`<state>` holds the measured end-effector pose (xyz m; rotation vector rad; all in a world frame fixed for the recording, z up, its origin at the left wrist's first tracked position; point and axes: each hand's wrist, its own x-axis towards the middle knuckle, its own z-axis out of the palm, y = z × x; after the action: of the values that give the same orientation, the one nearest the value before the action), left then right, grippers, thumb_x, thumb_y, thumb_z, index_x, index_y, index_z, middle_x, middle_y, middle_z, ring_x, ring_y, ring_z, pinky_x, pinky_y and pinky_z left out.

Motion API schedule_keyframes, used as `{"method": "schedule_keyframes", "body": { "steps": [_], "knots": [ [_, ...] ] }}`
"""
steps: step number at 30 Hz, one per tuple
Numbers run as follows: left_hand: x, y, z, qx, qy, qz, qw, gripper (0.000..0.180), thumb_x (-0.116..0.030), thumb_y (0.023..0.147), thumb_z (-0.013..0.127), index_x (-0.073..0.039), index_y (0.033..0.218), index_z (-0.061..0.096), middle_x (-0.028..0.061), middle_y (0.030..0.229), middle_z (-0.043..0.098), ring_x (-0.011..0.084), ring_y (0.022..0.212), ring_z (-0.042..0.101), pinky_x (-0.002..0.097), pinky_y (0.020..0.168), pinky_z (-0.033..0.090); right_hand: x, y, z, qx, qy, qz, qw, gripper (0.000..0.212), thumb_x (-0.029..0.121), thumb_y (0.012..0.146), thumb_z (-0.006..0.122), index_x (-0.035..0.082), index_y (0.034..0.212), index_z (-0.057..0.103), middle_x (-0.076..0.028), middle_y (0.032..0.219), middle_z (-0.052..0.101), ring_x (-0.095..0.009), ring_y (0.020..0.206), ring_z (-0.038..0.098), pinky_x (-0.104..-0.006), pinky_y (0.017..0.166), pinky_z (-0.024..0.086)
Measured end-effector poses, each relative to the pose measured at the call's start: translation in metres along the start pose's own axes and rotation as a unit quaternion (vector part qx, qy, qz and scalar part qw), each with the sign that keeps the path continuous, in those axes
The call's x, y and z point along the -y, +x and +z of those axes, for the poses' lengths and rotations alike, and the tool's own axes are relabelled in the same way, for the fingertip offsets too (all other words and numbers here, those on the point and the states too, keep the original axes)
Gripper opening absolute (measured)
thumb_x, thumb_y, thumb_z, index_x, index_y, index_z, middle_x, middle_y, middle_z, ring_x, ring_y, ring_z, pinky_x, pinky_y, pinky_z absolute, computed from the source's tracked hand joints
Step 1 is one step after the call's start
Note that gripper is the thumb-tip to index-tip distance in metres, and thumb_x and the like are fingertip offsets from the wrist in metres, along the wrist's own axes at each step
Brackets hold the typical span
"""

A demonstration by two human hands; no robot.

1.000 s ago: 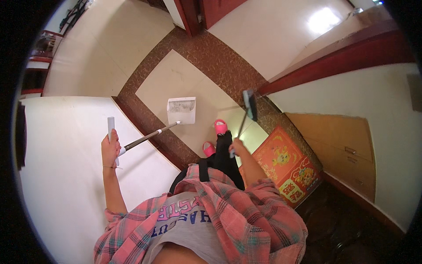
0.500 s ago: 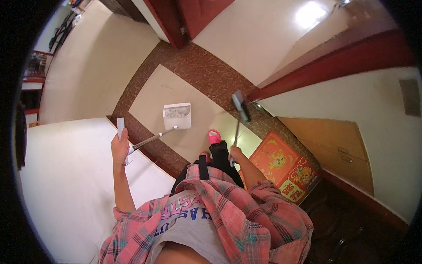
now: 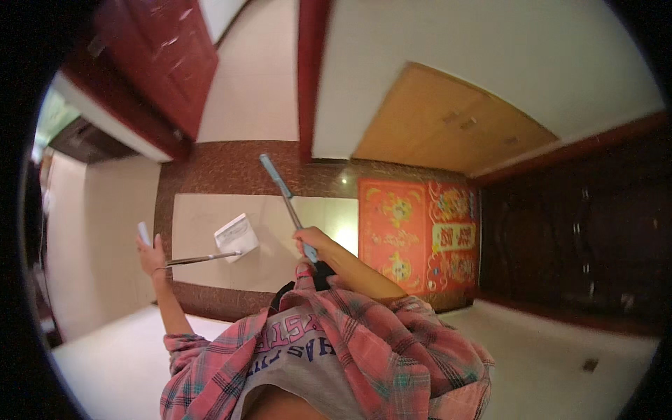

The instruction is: The person sweeps a tiled floor with a broom and collects debris into a dustpan. They move from a hallway into a bedroom, sweeping near a bed, desk, and window, then gather the swept material into the dustpan.

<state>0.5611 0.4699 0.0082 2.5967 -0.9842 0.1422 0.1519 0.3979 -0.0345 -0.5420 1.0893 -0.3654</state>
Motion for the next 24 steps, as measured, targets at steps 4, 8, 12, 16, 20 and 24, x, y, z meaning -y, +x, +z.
{"method": "schedule_keyframes", "body": {
  "steps": [4,8,12,16,20,24],
  "knots": [
    [-0.024,0.018,-0.014,-0.049,0.142,0.057,0.987,0.059,-0.041,0.073,0.054,-0.002,0.114,0.037,0.0210,0.103,0.048,0.0355,0.089,0.050,0.0415,0.076,0.040,0.015,-0.059,-0.003,-0.003,0.029,0.010,1.000,0.014,0.016,0.074,0.050,0.008,0.065,0.044,0.000,0.050,0.043,-0.010,0.040,0.040,-0.0245,0.035,0.032],
    [-0.112,-0.018,0.006,-0.110,-0.098,0.271,0.951,0.052,-0.043,0.073,0.055,0.001,0.100,0.046,0.0187,0.088,0.053,0.0304,0.080,0.052,0.0367,0.069,0.042,0.011,-0.090,-0.034,-0.011,0.046,-0.043,0.998,0.016,0.015,0.072,0.051,0.007,0.061,0.043,-0.003,0.050,0.044,-0.012,0.039,0.040,-0.0264,0.035,0.032],
    [-0.237,-0.172,0.047,0.647,-0.465,-0.095,0.597,0.059,-0.052,0.073,0.050,-0.004,0.105,0.038,0.0160,0.093,0.052,0.0284,0.077,0.054,0.0390,0.064,0.045,0.010,-0.113,-0.063,-0.036,-0.039,-0.093,0.994,0.018,0.018,0.070,0.053,0.001,0.067,0.050,-0.008,0.056,0.050,-0.015,0.042,0.047,-0.0287,0.037,0.038],
    [-0.346,-0.303,0.075,0.738,-0.488,-0.262,0.386,0.038,-0.037,0.074,0.054,-0.001,0.085,0.046,0.0105,0.078,0.055,0.0221,0.070,0.053,0.0361,0.063,0.044,0.003,-0.152,-0.131,-0.057,-0.128,-0.240,0.961,0.037,0.032,0.075,0.050,-0.005,0.074,0.055,-0.010,0.057,0.053,-0.017,0.042,0.051,-0.0292,0.038,0.042],
    [-0.383,-0.326,0.135,0.844,-0.445,-0.178,0.242,0.013,-0.015,0.070,0.050,-0.006,0.063,0.046,0.0021,0.058,0.047,0.0122,0.052,0.043,0.0235,0.045,0.035,-0.010,-0.262,-0.268,-0.355,-0.102,-0.208,0.906,0.049,0.042,0.081,0.041,-0.002,0.069,0.058,-0.010,0.055,0.056,-0.017,0.047,0.055,-0.0311,0.044,0.045],
    [-0.421,-0.348,0.103,0.651,-0.504,-0.488,0.291,0.017,-0.015,0.070,0.051,-0.008,0.057,0.042,-0.0004,0.054,0.048,0.0132,0.045,0.044,0.0185,0.047,0.037,-0.072,-0.456,-0.415,-0.806,-0.400,0.091,0.426,0.028,0.030,0.069,0.050,0.009,0.087,0.057,-0.011,0.096,0.054,-0.032,0.091,0.049,-0.0525,0.071,0.037]
  ]
}}
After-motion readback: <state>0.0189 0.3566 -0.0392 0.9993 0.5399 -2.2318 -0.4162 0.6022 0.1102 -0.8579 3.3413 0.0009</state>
